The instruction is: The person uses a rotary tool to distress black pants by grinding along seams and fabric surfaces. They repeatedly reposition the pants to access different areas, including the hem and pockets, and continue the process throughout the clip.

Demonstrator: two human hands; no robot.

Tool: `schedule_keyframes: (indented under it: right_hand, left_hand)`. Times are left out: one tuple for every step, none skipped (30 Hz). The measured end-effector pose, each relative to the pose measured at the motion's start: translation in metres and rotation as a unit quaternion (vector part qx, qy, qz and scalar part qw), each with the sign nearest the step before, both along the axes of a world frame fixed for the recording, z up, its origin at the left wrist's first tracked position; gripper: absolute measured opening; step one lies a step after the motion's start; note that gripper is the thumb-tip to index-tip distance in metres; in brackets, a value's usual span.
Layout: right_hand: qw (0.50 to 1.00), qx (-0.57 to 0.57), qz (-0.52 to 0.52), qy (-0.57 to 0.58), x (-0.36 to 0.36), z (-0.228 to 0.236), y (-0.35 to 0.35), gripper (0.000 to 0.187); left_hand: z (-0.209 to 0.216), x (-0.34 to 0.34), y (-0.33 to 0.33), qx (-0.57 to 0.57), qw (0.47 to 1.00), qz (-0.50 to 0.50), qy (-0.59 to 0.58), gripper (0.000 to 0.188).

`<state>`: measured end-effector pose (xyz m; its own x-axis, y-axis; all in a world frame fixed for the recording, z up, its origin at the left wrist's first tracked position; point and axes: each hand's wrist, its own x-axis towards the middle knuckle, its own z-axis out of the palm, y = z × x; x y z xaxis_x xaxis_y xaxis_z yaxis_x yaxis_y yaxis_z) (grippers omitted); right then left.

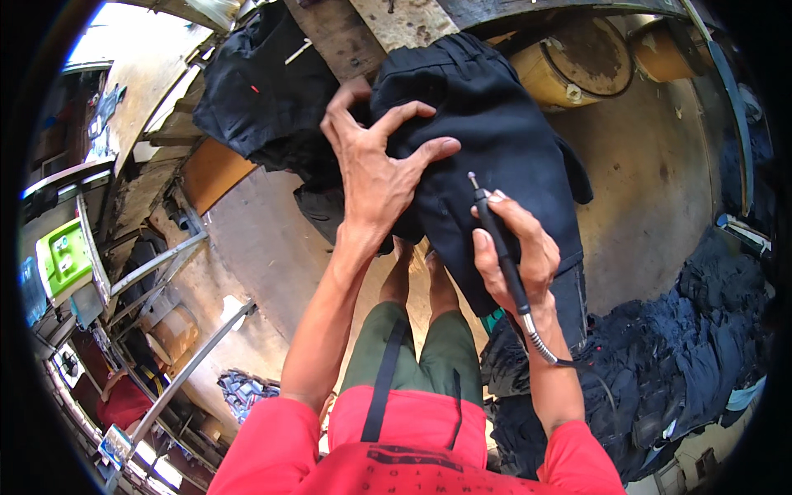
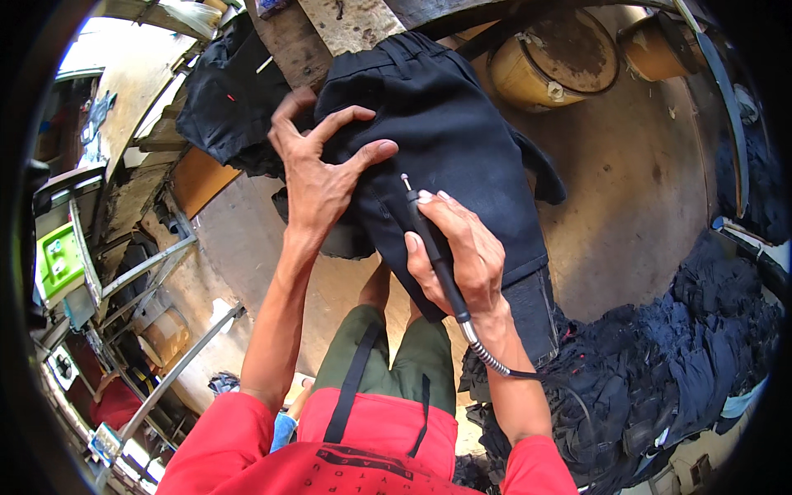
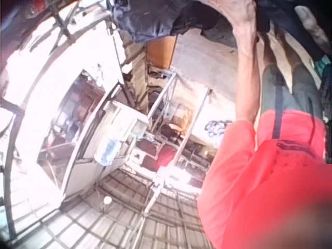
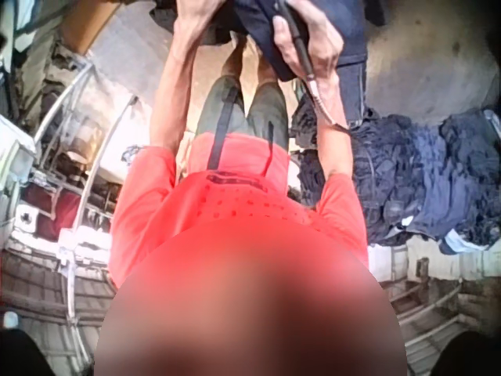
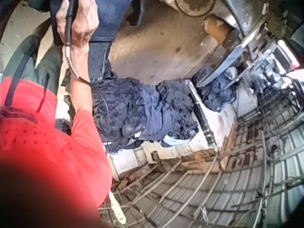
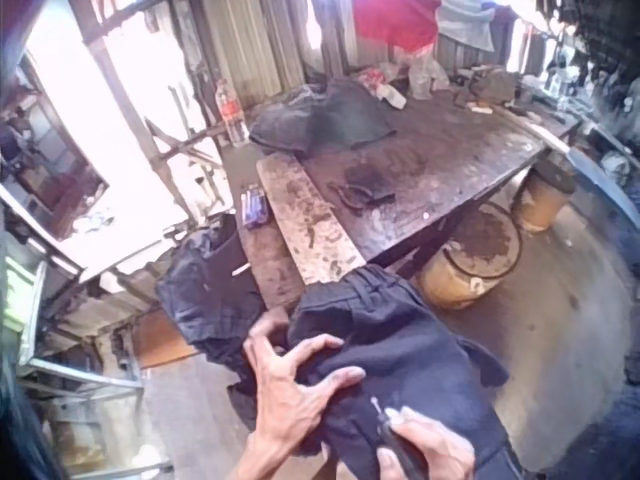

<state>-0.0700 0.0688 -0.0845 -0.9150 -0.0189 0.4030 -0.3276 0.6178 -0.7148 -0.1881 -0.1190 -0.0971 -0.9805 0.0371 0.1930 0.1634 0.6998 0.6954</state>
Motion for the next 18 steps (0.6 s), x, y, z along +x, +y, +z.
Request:
schedule_keyframes:
  right_hand:
    - [1.0,-0.001,-0.001,0.0,-0.006,-0.002,-0.002,0.036]
    - [1.0,0.007,0.004,0.014,-0.01,-0.002,-0.004,0.036]
    - [1.0,0.013,0.008,0.026,-0.014,-0.004,-0.004,0.036]
    - [0.998,0.01,0.009,0.054,-0.017,-0.003,-0.004,0.036]
    - [0.999,0.023,0.011,0.043,-0.022,-0.004,-0.004,0.029]
    - [0.999,0.035,0.012,0.038,-0.027,-0.006,-0.005,0.029]
    - [0.998,0.045,0.014,0.047,-0.032,-0.008,-0.006,0.029]
    - [0.997,0.061,0.015,0.039,-0.038,-0.009,-0.007,0.028]
    - [0.997,0.06,0.007,0.04,-0.041,-0.01,-0.008,0.027]
    - [0.997,0.057,0.009,0.054,-0.044,-0.01,-0.01,0.027]
    - [0.997,0.061,0.009,0.054,-0.047,-0.011,-0.011,0.027]
    - [0.996,0.062,0.01,0.064,-0.049,-0.011,-0.012,0.027]
    - [0.996,0.067,0.011,0.053,-0.05,-0.011,-0.013,0.028]
    - [0.996,0.069,0.012,0.051,-0.052,-0.012,-0.014,0.028]
    - [0.996,0.071,0.012,0.049,-0.053,-0.013,-0.014,0.029]
    - [0.996,0.075,0.013,0.047,-0.053,-0.013,-0.014,0.029]
    - [0.996,0.079,0.014,0.046,-0.054,-0.013,-0.014,0.029]
    - [0.995,0.083,0.014,0.044,-0.054,-0.013,-0.014,0.029]
  left_hand:
    - [0.0,-0.002,-0.001,-0.022,0.999,-0.005,0.044,0.048]
    - [-0.001,-0.005,-0.002,-0.048,0.994,-0.005,0.093,0.048]
    - [-0.004,-0.01,-0.003,-0.044,0.995,-0.017,0.085,0.042]
    - [-0.008,-0.016,-0.003,-0.008,0.998,-0.042,0.051,0.04]
    - [-0.013,-0.022,-0.004,0.03,0.997,-0.064,0.03,0.038]
    - [-0.017,-0.027,-0.005,0.066,0.995,-0.08,-0.001,0.036]
    - [-0.02,-0.03,-0.006,0.079,0.993,-0.082,0.01,0.031]
    - [-0.023,-0.032,-0.006,0.084,0.993,-0.085,0.006,0.031]
    - [-0.025,-0.033,-0.007,0.087,0.992,-0.089,0.005,0.031]
    - [-0.025,-0.034,-0.008,0.089,0.992,-0.093,0.004,0.031]
    - [-0.026,-0.034,-0.009,0.09,0.991,-0.097,0.004,0.03]
    - [-0.026,-0.034,-0.01,0.091,0.991,-0.101,0.003,0.03]
    - [-0.026,-0.035,-0.01,0.096,0.99,-0.104,0.011,0.029]
    - [-0.026,-0.035,-0.01,0.093,0.99,-0.104,0.003,0.029]
    - [-0.026,-0.036,-0.01,0.094,0.99,-0.104,0.004,0.029]
    - [-0.026,-0.037,-0.01,0.097,0.99,-0.104,0.008,0.029]
    - [-0.027,-0.038,-0.01,0.101,0.989,-0.104,0.002,0.029]
    - [-0.027,-0.038,-0.01,0.106,0.989,-0.104,0.0,0.028]
